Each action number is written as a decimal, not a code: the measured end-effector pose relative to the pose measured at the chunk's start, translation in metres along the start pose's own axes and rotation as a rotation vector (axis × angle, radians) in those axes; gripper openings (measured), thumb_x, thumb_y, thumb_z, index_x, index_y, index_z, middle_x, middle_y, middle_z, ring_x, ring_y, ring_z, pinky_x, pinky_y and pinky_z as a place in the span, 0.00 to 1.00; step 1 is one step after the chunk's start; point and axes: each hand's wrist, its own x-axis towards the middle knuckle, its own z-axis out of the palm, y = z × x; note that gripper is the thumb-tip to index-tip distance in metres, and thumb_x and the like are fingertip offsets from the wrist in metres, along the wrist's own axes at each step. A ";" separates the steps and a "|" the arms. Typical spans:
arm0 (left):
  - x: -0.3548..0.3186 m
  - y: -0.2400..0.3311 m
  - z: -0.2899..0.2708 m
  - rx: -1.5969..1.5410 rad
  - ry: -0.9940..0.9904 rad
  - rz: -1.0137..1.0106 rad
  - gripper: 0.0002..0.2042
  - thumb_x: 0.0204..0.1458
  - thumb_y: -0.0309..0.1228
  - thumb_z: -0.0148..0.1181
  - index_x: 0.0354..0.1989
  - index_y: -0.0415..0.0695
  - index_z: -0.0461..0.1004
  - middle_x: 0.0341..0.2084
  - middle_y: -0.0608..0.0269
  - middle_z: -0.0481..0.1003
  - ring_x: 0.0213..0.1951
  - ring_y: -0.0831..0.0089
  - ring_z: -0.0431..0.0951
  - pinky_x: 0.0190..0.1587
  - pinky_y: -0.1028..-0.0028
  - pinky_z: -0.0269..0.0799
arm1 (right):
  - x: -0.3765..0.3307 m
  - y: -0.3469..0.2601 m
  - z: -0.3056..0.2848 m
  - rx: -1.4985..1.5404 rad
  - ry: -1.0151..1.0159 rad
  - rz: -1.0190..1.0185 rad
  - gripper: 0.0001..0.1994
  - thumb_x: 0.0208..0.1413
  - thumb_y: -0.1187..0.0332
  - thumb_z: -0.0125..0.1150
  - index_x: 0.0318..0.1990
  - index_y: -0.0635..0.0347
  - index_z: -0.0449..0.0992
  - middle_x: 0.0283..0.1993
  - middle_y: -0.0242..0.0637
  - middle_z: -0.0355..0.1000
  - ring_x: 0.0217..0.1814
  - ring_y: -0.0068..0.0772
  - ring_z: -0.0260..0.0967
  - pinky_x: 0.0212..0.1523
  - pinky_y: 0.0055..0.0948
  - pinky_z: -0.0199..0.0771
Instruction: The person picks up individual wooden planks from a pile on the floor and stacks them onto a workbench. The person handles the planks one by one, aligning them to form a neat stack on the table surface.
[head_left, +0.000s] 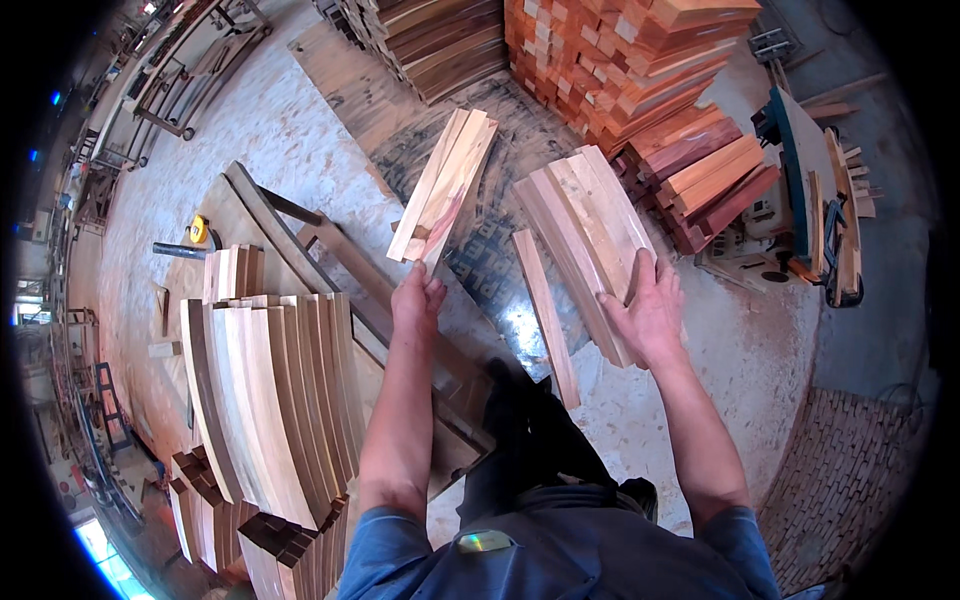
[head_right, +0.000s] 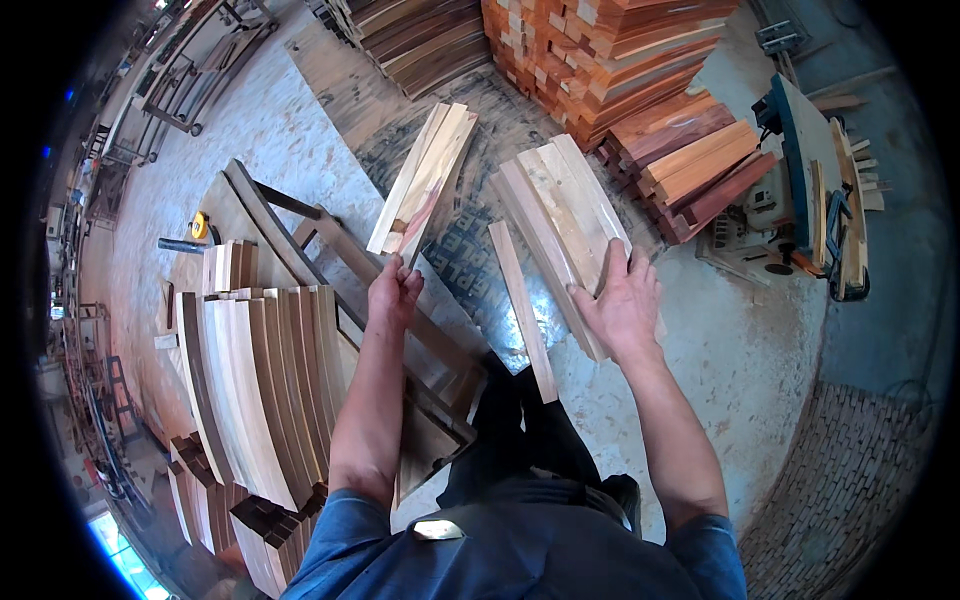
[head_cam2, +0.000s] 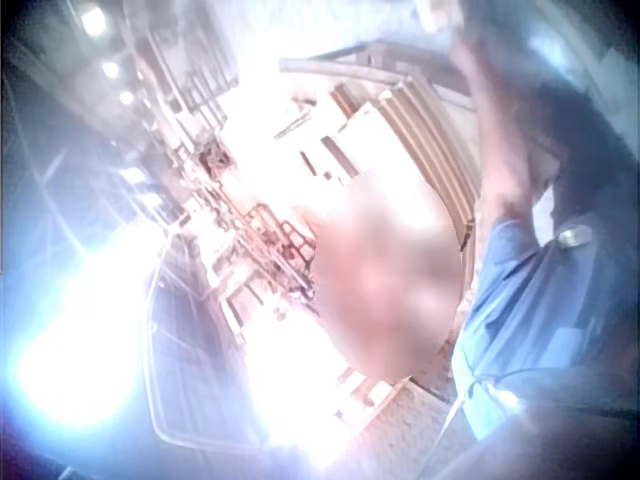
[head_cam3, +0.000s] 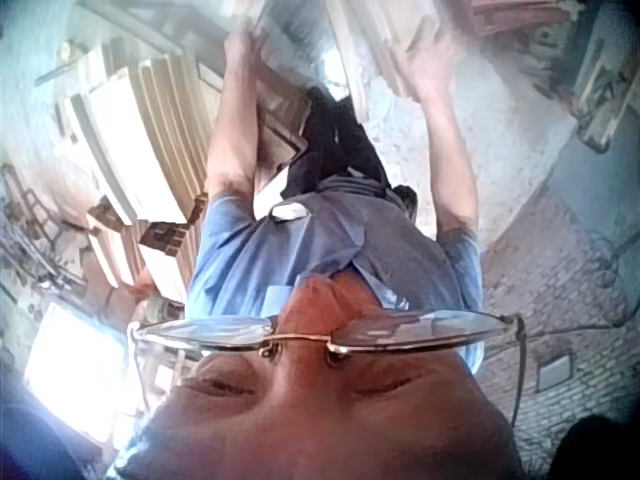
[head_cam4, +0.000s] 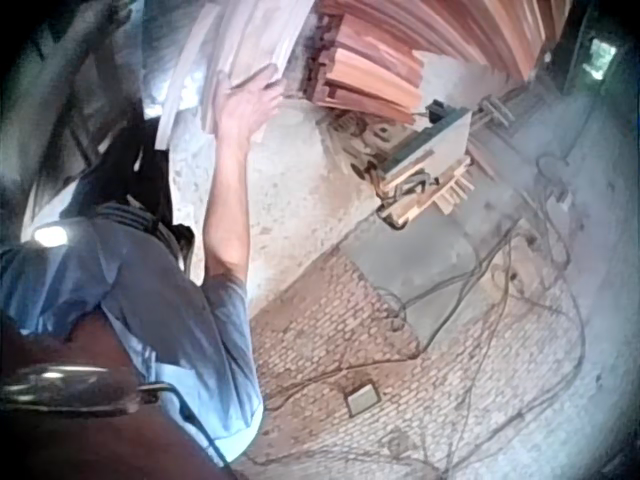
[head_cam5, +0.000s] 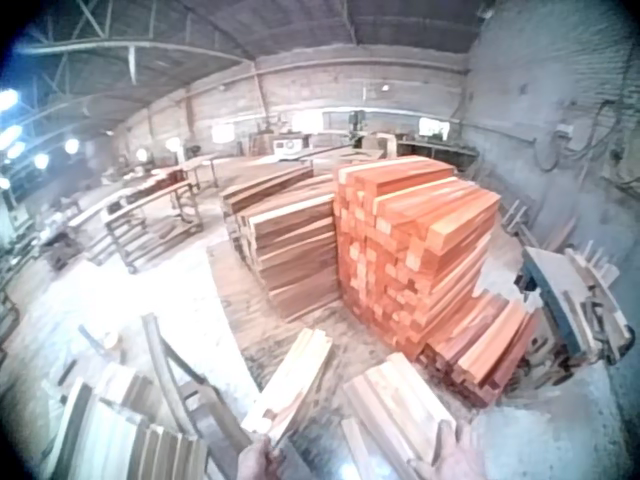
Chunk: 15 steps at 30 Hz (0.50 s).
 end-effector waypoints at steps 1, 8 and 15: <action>0.007 -0.003 0.002 0.015 0.005 -0.007 0.09 0.61 0.34 0.59 0.33 0.44 0.68 0.23 0.68 0.68 0.24 0.75 0.72 0.29 0.74 0.73 | 0.001 0.000 0.000 -0.006 -0.011 0.010 0.42 0.47 0.51 0.70 0.67 0.59 0.59 0.65 0.60 0.57 0.64 0.58 0.57 0.64 0.51 0.58; 0.003 -0.030 -0.032 -0.050 -0.347 -0.091 0.11 0.62 0.38 0.54 0.32 0.43 0.70 0.23 0.61 0.70 0.21 0.67 0.71 0.29 0.72 0.75 | 0.002 -0.005 -0.003 -0.010 -0.029 0.018 0.42 0.48 0.51 0.69 0.68 0.59 0.58 0.65 0.60 0.57 0.65 0.57 0.57 0.63 0.50 0.58; -0.099 -0.022 -0.016 -0.162 -0.575 -0.446 0.14 0.62 0.42 0.52 0.42 0.42 0.71 0.38 0.50 0.79 0.27 0.63 0.74 0.31 0.71 0.74 | 0.001 -0.003 -0.002 0.025 0.009 0.007 0.42 0.48 0.51 0.69 0.68 0.60 0.59 0.65 0.59 0.57 0.65 0.57 0.57 0.63 0.50 0.58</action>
